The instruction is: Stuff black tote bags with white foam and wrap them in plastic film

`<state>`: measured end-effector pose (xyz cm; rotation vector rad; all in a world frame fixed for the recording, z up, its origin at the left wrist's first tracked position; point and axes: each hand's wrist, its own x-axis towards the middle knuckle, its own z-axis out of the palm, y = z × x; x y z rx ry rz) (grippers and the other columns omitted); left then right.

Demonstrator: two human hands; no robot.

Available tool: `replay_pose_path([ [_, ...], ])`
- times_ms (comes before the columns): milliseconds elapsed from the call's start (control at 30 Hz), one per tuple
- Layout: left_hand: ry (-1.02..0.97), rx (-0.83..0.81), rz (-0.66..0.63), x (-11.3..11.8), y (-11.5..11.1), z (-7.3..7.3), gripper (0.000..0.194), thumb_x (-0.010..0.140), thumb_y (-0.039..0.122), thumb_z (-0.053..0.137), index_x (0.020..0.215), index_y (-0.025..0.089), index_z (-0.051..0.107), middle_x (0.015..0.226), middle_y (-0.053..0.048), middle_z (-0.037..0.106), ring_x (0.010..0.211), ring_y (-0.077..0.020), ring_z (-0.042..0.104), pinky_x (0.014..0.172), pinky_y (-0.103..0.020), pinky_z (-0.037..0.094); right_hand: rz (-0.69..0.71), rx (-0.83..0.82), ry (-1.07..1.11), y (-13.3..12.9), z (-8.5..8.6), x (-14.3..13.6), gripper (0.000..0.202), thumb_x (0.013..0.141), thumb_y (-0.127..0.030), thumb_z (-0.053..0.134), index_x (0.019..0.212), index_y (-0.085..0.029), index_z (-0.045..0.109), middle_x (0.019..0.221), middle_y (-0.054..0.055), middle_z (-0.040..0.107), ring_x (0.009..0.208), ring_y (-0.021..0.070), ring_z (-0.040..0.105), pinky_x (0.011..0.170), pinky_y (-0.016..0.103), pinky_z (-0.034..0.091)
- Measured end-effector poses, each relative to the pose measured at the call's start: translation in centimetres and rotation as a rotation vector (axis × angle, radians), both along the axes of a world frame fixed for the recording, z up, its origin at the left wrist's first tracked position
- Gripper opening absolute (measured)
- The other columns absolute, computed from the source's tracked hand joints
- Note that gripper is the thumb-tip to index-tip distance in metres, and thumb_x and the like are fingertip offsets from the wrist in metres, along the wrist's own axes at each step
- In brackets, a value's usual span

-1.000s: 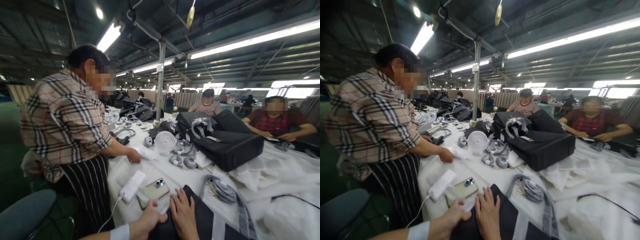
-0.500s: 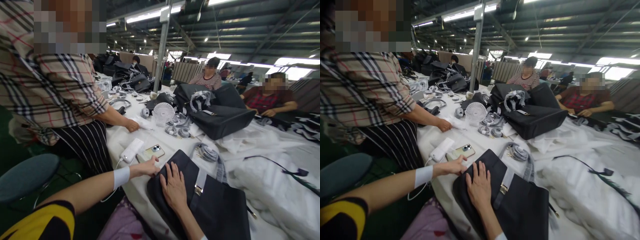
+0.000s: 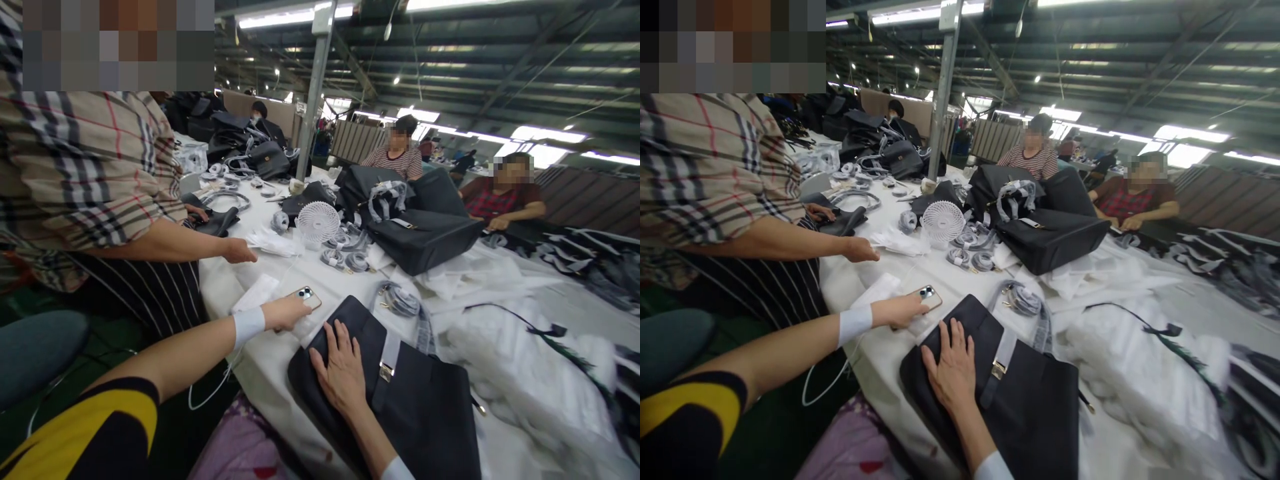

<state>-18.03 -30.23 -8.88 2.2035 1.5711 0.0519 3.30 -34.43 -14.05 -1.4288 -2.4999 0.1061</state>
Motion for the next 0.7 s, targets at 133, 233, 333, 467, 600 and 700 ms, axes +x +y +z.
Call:
replay_pose_path([
  [133,0.035,0.054,-0.070,0.1,-0.2,-0.5,0.020,0.072,0.013,0.064,0.092,0.014,0.065,0.113,-0.018,0.060,0.116,-0.0358,0.049,0.096,-0.046,0.039,-0.003,0.012,-0.016,0.0,0.0,0.0,0.061,0.092,-0.050,0.041,0.145,-0.019,0.039,0.154,0.011,0.033,0.143,0.0265,0.025,0.115,0.048,0.021],
  [233,0.006,-0.001,-0.094,-0.8,0.1,-0.2,0.017,0.073,0.027,0.069,0.085,0.016,0.066,0.091,-0.008,0.065,0.095,-0.0266,0.058,0.084,-0.035,0.045,-0.005,0.008,-0.026,0.0,-0.1,0.0,0.061,0.092,-0.051,0.041,0.144,-0.019,0.039,0.154,0.011,0.032,0.143,0.0264,0.025,0.115,0.048,0.021],
  [333,-0.021,-0.069,-0.055,-2.5,0.8,0.2,0.018,0.075,0.033,0.065,0.084,0.018,0.066,0.074,0.000,0.063,0.074,-0.0179,0.058,0.067,-0.025,0.044,-0.007,-0.001,-0.030,0.0,-0.1,-0.1,0.061,0.092,-0.051,0.040,0.144,-0.019,0.039,0.155,0.010,0.031,0.144,0.0256,0.025,0.115,0.047,0.020],
  [467,-0.015,-0.158,0.029,-4.2,1.8,0.3,0.017,0.070,0.033,0.067,0.075,0.017,0.067,0.063,0.003,0.059,0.064,-0.0151,0.056,0.056,-0.023,0.040,-0.007,-0.003,-0.034,0.0,0.0,0.0,0.061,0.092,-0.051,0.040,0.145,-0.020,0.039,0.155,0.010,0.030,0.144,0.0253,0.024,0.116,0.047,0.019],
  [600,0.037,-0.181,0.136,-5.3,2.6,1.3,0.016,0.064,0.029,0.072,0.071,0.016,0.068,0.058,0.002,0.059,0.061,-0.0177,0.059,0.057,-0.025,0.045,-0.006,-0.006,-0.043,0.0,-0.1,0.1,0.062,0.092,-0.052,0.040,0.146,-0.020,0.037,0.156,0.010,0.030,0.144,0.0254,0.024,0.116,0.047,0.019],
  [700,0.082,-0.066,0.228,-5.2,2.3,3.2,0.019,0.066,0.021,0.070,0.085,0.016,0.069,0.076,-0.004,0.067,0.079,-0.0240,0.064,0.072,-0.031,0.050,-0.004,-0.005,-0.038,0.0,-0.2,0.1,0.062,0.092,-0.052,0.040,0.146,-0.020,0.037,0.156,0.010,0.030,0.144,0.0256,0.024,0.116,0.047,0.019],
])
